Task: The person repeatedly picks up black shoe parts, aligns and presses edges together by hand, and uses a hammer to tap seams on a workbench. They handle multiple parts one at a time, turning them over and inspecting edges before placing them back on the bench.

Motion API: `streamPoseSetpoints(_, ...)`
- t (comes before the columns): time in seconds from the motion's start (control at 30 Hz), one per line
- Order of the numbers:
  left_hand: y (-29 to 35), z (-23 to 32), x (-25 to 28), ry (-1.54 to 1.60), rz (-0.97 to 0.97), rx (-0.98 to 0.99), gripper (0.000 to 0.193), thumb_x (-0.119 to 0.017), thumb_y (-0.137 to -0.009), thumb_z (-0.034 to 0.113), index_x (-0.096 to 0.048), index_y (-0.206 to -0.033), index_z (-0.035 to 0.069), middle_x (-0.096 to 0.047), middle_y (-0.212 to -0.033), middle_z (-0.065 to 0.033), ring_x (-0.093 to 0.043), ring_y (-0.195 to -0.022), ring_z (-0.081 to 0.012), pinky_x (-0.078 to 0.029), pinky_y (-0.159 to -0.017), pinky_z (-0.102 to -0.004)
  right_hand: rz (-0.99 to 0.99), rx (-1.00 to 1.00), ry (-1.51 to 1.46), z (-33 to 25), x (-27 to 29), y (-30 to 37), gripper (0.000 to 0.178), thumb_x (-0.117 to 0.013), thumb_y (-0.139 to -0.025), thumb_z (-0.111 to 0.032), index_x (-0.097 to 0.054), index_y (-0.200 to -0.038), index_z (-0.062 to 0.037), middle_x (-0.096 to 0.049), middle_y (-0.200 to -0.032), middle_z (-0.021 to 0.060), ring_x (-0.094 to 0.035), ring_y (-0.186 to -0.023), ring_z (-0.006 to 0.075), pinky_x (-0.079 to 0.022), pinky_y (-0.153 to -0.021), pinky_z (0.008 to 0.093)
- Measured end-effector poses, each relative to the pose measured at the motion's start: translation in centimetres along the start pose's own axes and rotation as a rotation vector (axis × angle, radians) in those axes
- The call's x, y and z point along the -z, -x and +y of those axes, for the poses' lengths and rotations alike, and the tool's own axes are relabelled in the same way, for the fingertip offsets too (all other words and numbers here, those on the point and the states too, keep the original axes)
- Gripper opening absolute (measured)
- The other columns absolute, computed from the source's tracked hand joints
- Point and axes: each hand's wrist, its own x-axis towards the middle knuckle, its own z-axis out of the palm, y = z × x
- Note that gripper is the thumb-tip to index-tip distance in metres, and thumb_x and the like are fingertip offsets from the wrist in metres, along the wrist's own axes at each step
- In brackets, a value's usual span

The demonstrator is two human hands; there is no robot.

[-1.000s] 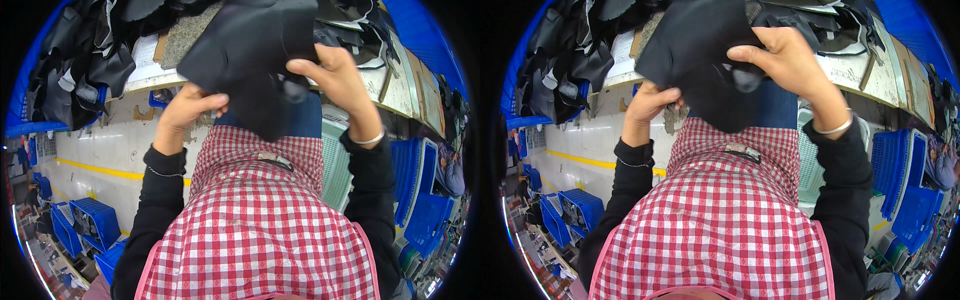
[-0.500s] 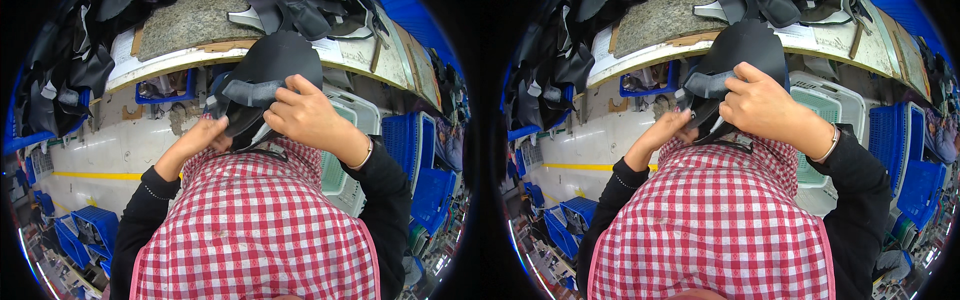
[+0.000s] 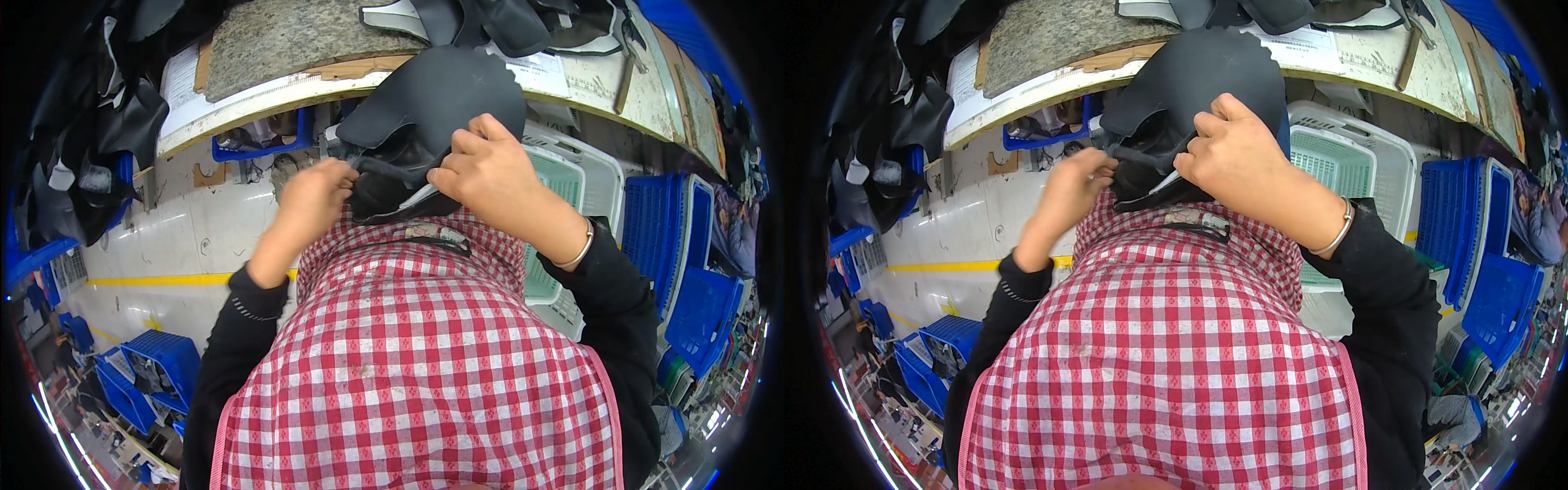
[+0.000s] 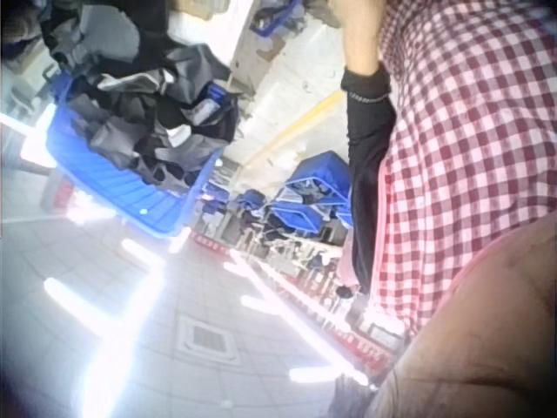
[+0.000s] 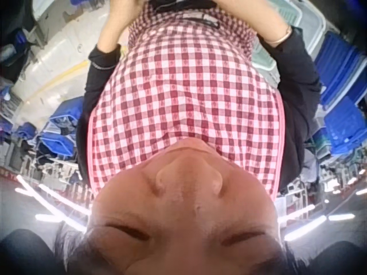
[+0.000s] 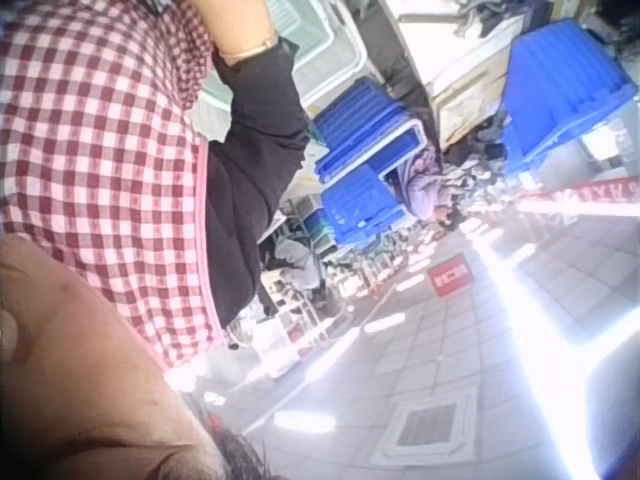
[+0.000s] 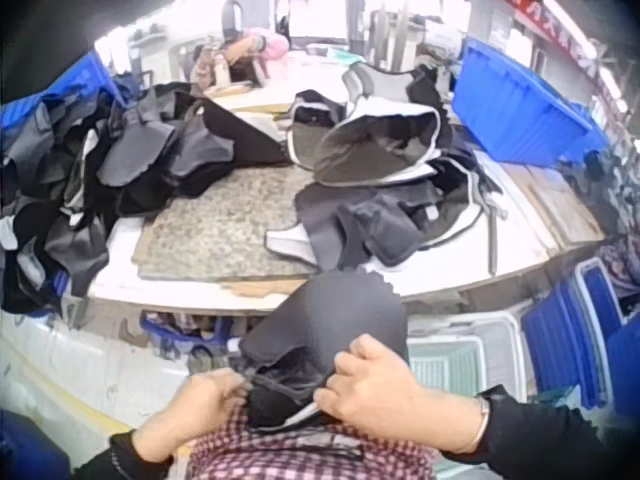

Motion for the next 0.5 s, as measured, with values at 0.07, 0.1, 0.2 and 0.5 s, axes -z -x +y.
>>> streamPoseSetpoints(0.07,-0.2,1.0,2.5,0.200,0.100,-0.132,0.042,-0.070,-0.086,-0.008,-0.064,-0.127,0.001,-0.071,-0.111,-0.0132,-0.073,-0.101,-0.0275,-0.058,-0.088,-0.0388,-0.003,0.013,0.000,-0.1,-0.2,-0.3,0.008,-0.071,-0.069,-0.019,-0.065,-0.065,-0.0140,-0.059,-0.060,-0.0012,-0.056,-0.073,0.0172,-0.044,-0.081,0.0332)
streamPoseSetpoints(0.1,-0.4,1.6,3.0,0.286,0.140,-0.068,0.046,-0.069,-0.087,-0.008,-0.063,-0.132,0.001,-0.071,-0.113,-0.0119,-0.073,-0.103,-0.0247,-0.058,-0.092,-0.0372,-0.004,0.021,-0.003,-0.4,-0.3,-0.6,0.009,-0.071,-0.069,-0.019,-0.065,-0.065,-0.0140,-0.059,-0.060,-0.0011,-0.056,-0.072,0.0174,-0.044,-0.080,0.0333)
streamPoseSetpoints(0.2,-2.2,3.1,1.5,0.428,0.148,-0.365,0.041,-0.071,-0.090,-0.005,-0.064,-0.130,-0.001,-0.071,-0.115,-0.0099,-0.070,-0.102,-0.0204,-0.055,-0.094,-0.0340,0.015,0.045,0.022,-1.2,-0.9,-1.1,0.009,-0.071,-0.070,-0.018,-0.065,-0.065,-0.0144,-0.059,-0.060,-0.0007,-0.057,-0.072,0.0182,-0.044,-0.079,0.0336)
streamPoseSetpoints(0.5,-5.7,0.6,-3.4,0.990,-0.233,0.042,0.010,-0.070,-0.097,-0.001,-0.074,-0.105,-0.002,-0.070,-0.092,0.0013,-0.063,-0.084,-0.0048,-0.052,-0.078,-0.0223,-0.068,-1.010,-1.350,0.0,-3.1,2.0,0.020,-0.084,-0.089,-0.015,-0.069,-0.098,-0.0061,-0.074,-0.081,0.0028,-0.067,-0.069,0.0100,-0.051,-0.065,0.0258)
